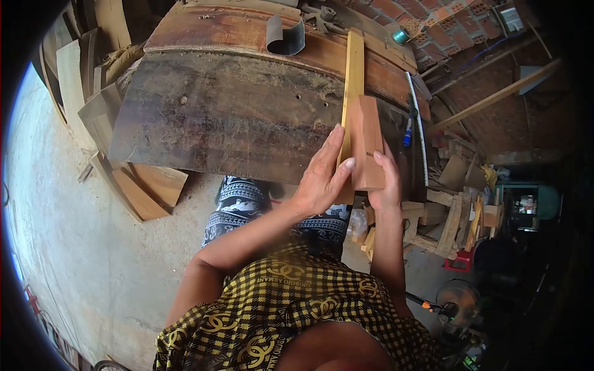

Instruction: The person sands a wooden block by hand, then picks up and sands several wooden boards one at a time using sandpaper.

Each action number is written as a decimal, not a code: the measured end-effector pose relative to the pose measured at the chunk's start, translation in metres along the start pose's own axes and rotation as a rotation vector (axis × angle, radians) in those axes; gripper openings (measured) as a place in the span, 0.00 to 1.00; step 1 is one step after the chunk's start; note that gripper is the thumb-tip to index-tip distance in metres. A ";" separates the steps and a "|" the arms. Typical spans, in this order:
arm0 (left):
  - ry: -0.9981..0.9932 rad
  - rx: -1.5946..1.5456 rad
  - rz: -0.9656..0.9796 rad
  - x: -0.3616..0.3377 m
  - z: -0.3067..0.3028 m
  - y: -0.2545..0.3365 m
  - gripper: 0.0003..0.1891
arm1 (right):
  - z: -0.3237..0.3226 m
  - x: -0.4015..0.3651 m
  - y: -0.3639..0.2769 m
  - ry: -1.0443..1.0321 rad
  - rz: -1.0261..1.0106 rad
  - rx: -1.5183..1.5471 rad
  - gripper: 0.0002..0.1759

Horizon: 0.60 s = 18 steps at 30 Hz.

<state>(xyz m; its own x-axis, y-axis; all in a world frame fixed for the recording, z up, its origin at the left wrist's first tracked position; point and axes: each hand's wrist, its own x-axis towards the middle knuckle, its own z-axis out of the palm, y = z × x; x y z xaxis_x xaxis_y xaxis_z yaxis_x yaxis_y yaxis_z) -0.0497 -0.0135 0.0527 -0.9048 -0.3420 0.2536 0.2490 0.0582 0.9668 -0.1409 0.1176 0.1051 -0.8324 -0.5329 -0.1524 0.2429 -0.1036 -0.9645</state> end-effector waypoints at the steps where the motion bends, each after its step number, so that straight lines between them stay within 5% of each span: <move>1: 0.008 -0.003 -0.001 0.010 0.001 0.006 0.37 | 0.011 -0.007 0.001 -0.007 -0.026 -0.014 0.36; 3: 0.073 -0.325 -0.038 0.026 0.011 0.015 0.39 | 0.028 -0.017 0.007 0.003 -0.061 -0.072 0.36; 5: 0.031 -0.157 0.074 0.017 0.024 0.015 0.40 | 0.026 -0.015 0.016 0.011 -0.154 0.020 0.36; 8: -0.099 -0.100 0.133 -0.015 0.042 0.025 0.40 | -0.004 -0.015 0.012 0.100 0.031 0.108 0.33; 12: -0.030 0.001 0.019 0.032 0.042 0.025 0.40 | -0.011 -0.034 0.015 0.123 0.096 0.419 0.23; 14: 0.051 0.056 0.016 0.060 0.040 0.015 0.41 | -0.015 -0.041 0.018 0.106 0.102 0.454 0.25; 18: -0.093 0.272 0.177 0.007 0.051 0.026 0.46 | -0.016 -0.033 0.006 0.065 0.034 0.505 0.33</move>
<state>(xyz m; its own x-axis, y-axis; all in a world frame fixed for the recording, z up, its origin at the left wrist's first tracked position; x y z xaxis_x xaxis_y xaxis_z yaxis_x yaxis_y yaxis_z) -0.0674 0.0331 0.0812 -0.8867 -0.2180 0.4077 0.3146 0.3617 0.8776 -0.1201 0.1475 0.1011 -0.8450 -0.4914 -0.2108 0.4677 -0.4882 -0.7368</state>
